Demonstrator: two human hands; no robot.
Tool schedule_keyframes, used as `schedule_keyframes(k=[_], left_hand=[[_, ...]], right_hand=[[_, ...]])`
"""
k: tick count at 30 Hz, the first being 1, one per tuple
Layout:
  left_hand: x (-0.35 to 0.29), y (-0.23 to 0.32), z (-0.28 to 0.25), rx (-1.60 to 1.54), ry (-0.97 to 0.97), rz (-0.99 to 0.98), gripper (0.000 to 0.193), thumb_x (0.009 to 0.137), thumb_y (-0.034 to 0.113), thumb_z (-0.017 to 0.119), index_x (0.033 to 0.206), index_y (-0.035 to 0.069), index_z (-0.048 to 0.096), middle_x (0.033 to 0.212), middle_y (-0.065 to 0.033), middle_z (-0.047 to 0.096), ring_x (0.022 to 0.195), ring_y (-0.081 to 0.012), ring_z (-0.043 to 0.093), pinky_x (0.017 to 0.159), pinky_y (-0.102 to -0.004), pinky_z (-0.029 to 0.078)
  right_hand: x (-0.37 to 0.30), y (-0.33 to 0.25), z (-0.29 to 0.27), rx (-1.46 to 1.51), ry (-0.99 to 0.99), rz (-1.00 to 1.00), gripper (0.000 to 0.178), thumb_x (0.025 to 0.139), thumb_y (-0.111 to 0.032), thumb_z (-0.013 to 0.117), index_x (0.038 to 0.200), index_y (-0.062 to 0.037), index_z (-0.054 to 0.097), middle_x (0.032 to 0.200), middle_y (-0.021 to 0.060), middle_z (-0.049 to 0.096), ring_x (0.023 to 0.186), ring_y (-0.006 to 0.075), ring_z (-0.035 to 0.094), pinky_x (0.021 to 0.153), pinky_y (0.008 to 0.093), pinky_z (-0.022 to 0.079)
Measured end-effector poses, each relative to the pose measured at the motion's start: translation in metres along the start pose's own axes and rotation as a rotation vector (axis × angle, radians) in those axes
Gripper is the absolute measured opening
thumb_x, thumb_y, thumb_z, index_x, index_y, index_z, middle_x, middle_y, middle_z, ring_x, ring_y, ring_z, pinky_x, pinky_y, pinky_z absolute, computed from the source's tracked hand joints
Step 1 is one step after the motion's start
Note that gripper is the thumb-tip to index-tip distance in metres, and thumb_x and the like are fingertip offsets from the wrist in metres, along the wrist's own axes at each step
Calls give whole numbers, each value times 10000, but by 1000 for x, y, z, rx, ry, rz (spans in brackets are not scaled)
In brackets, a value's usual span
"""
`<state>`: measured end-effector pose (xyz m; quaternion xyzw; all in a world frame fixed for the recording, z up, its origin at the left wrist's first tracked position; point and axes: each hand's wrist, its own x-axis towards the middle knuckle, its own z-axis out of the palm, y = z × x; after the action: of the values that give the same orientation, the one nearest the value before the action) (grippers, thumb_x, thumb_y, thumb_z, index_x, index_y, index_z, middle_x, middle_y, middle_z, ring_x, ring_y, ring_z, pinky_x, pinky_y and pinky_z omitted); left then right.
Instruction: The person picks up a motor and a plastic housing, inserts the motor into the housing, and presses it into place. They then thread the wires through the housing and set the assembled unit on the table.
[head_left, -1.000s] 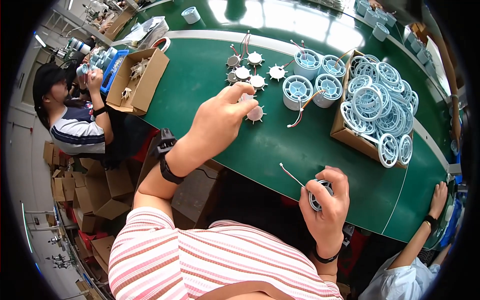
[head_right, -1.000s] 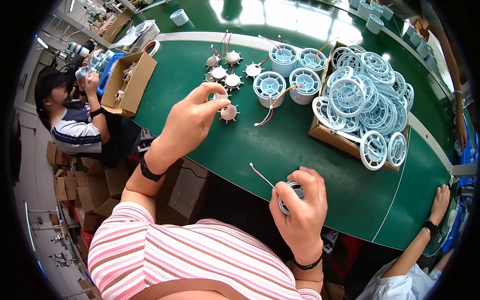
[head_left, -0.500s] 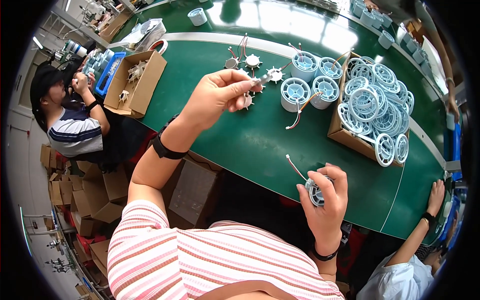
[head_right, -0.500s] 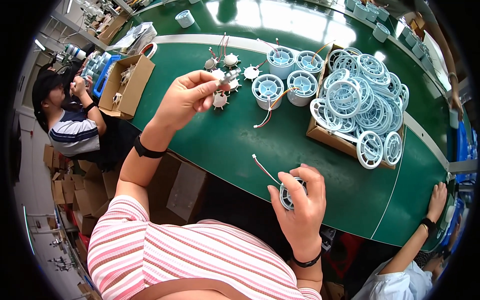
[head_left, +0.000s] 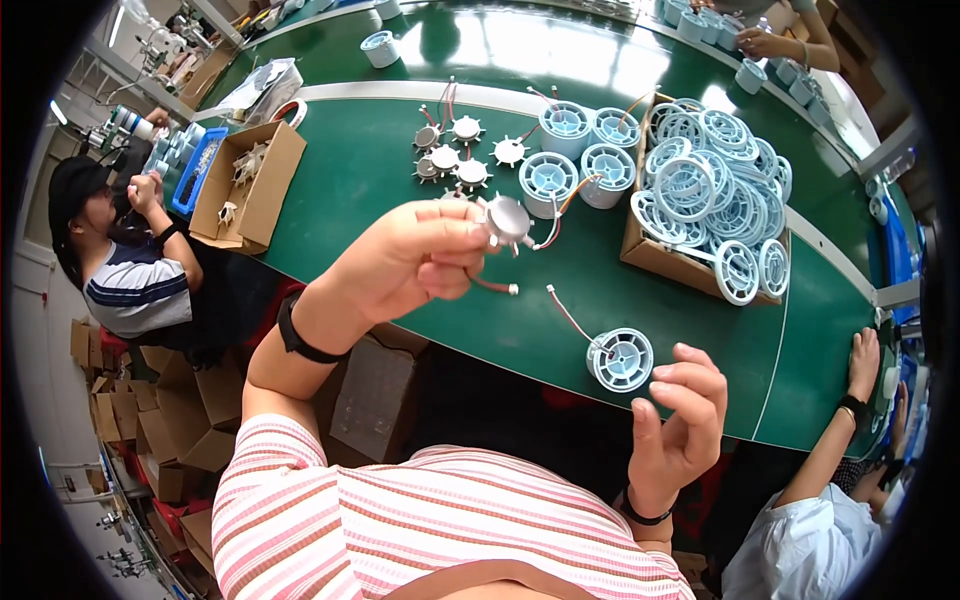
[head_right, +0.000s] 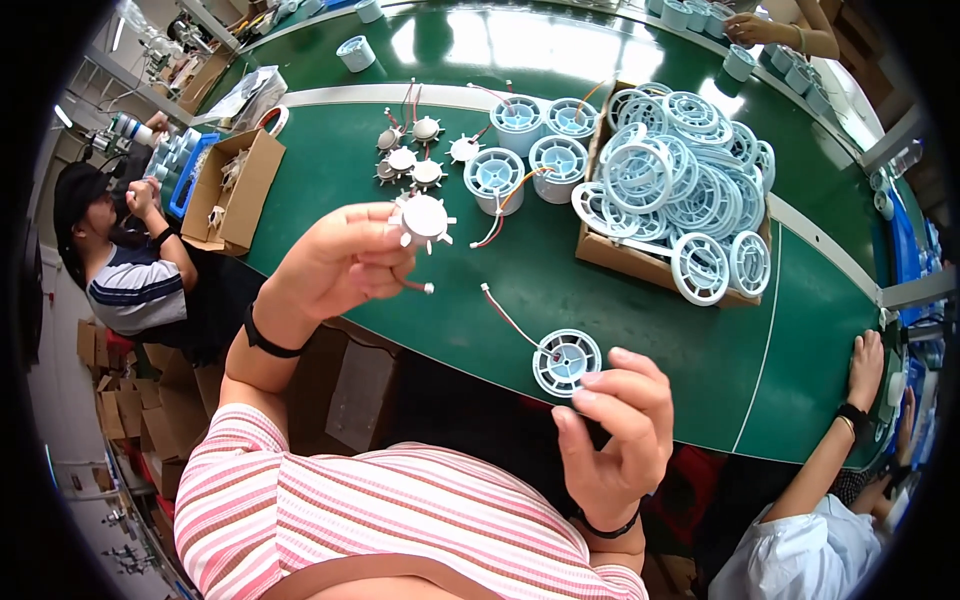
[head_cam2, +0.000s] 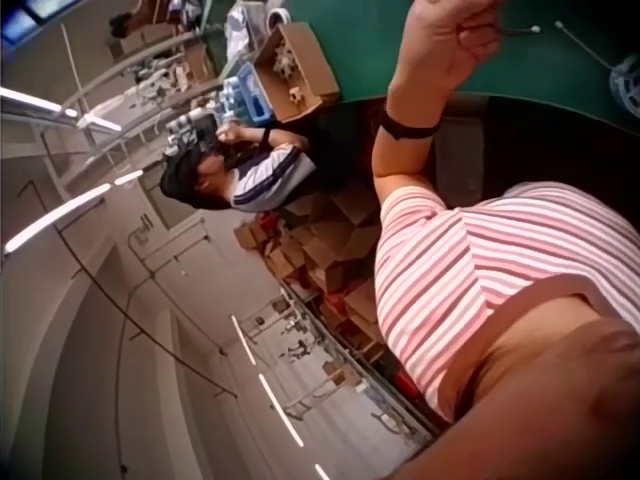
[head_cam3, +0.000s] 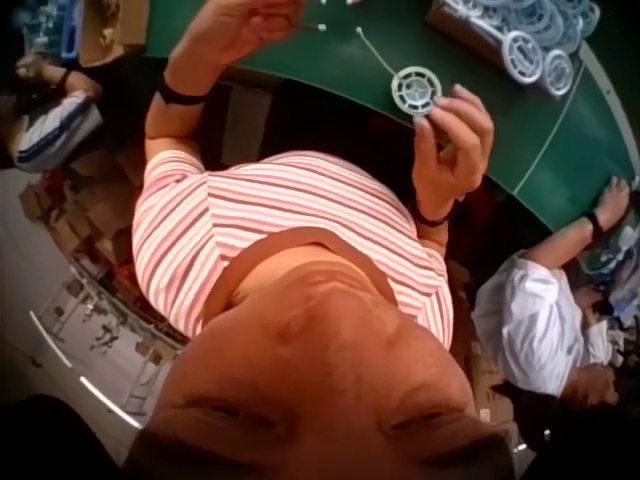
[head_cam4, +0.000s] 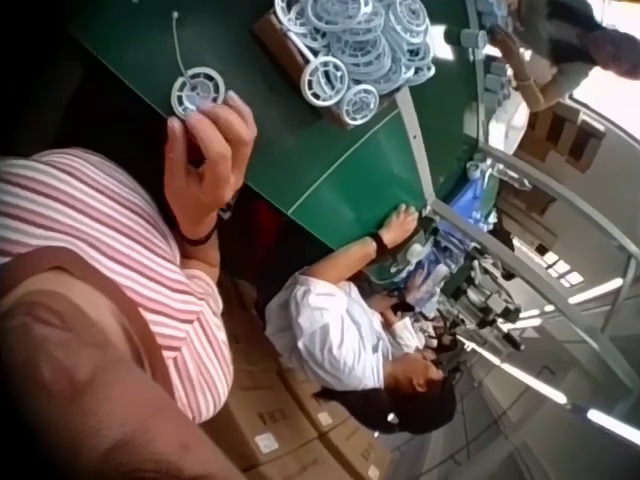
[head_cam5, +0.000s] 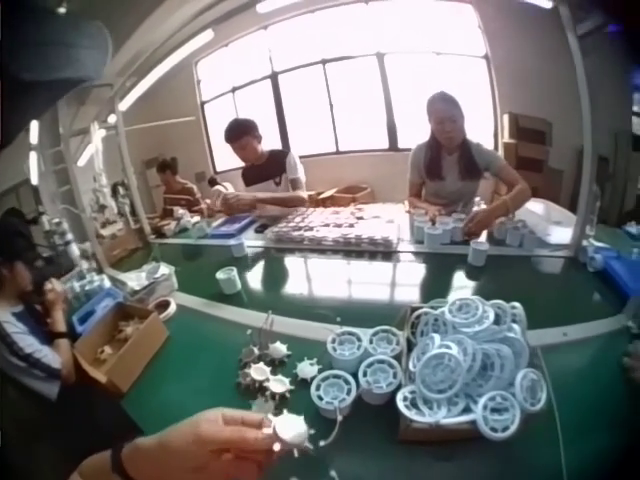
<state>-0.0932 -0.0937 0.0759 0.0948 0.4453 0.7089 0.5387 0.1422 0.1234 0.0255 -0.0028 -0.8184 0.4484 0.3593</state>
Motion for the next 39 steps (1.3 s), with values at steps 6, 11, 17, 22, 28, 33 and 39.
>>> schedule_keyframes(k=[6, 11, 17, 22, 28, 33, 39], left_hand=[[-16, -39, 45, 302, -243, -100, 151, 1013, 112, 612, 1052, -26, 659, 895, 5, 618, 744, -28, 514, 642, -192, 401], [-9, -60, 54, 219, -434, -164, 172, 1006, 54, 617, 1125, -63, 657, 1046, -51, 680, 939, -70, 605, 796, -216, 481], [5, -71, 66, 221, -343, -28, 174, 1000, 55, 623, 1127, -56, 669, 1059, -59, 688, 941, -82, 615, 816, -233, 492], [16, -75, 59, 240, -273, 18, 190, 1009, 83, 618, 1132, -54, 666, 1042, -47, 690, 937, -81, 627, 835, -233, 510], [13, -77, 64, 212, -154, 8, 167, 967, 55, 667, 1104, -39, 688, 900, -21, 668, 779, -77, 570, 656, -241, 449], [15, -74, 60, 854, -104, 449, 123, 939, 23, 684, 1053, -21, 693, 825, -24, 624, 700, -82, 534, 605, -247, 428], [23, -94, 53, 971, 131, 625, 108, 905, -31, 680, 1009, -8, 670, 852, -54, 624, 690, -105, 557, 616, -241, 469]], right_hand=[[17, -32, 9, 198, -83, -1, 403, 773, -72, 839, 1136, -45, 666, 1163, 187, 627, 1146, 312, 602, 953, 420, 513], [0, -21, 0, 382, -308, 7, 479, 755, -33, 857, 1188, -54, 654, 1267, 184, 575, 1130, 263, 620, 924, 363, 538], [-14, -14, -1, 403, -94, 120, 531, 724, -14, 880, 1199, -40, 644, 1294, 153, 534, 1133, 224, 620, 929, 327, 565], [-9, -17, 3, 597, -39, 339, 482, 750, 7, 855, 1182, -17, 643, 1269, 139, 532, 1141, 207, 612, 942, 319, 569], [-7, -11, -2, 633, -65, 394, 423, 771, 91, 797, 1166, 19, 663, 1253, 158, 552, 1106, 235, 656, 952, 323, 589], [-1, -8, -7, 264, -75, 269, 348, 764, 99, 791, 1091, 3, 719, 1181, 155, 615, 1052, 237, 677, 872, 312, 600], [7, -11, -7, 51, -74, 298, 357, 720, 114, 791, 1050, -13, 743, 1105, 149, 664, 978, 246, 671, 850, 334, 563]])
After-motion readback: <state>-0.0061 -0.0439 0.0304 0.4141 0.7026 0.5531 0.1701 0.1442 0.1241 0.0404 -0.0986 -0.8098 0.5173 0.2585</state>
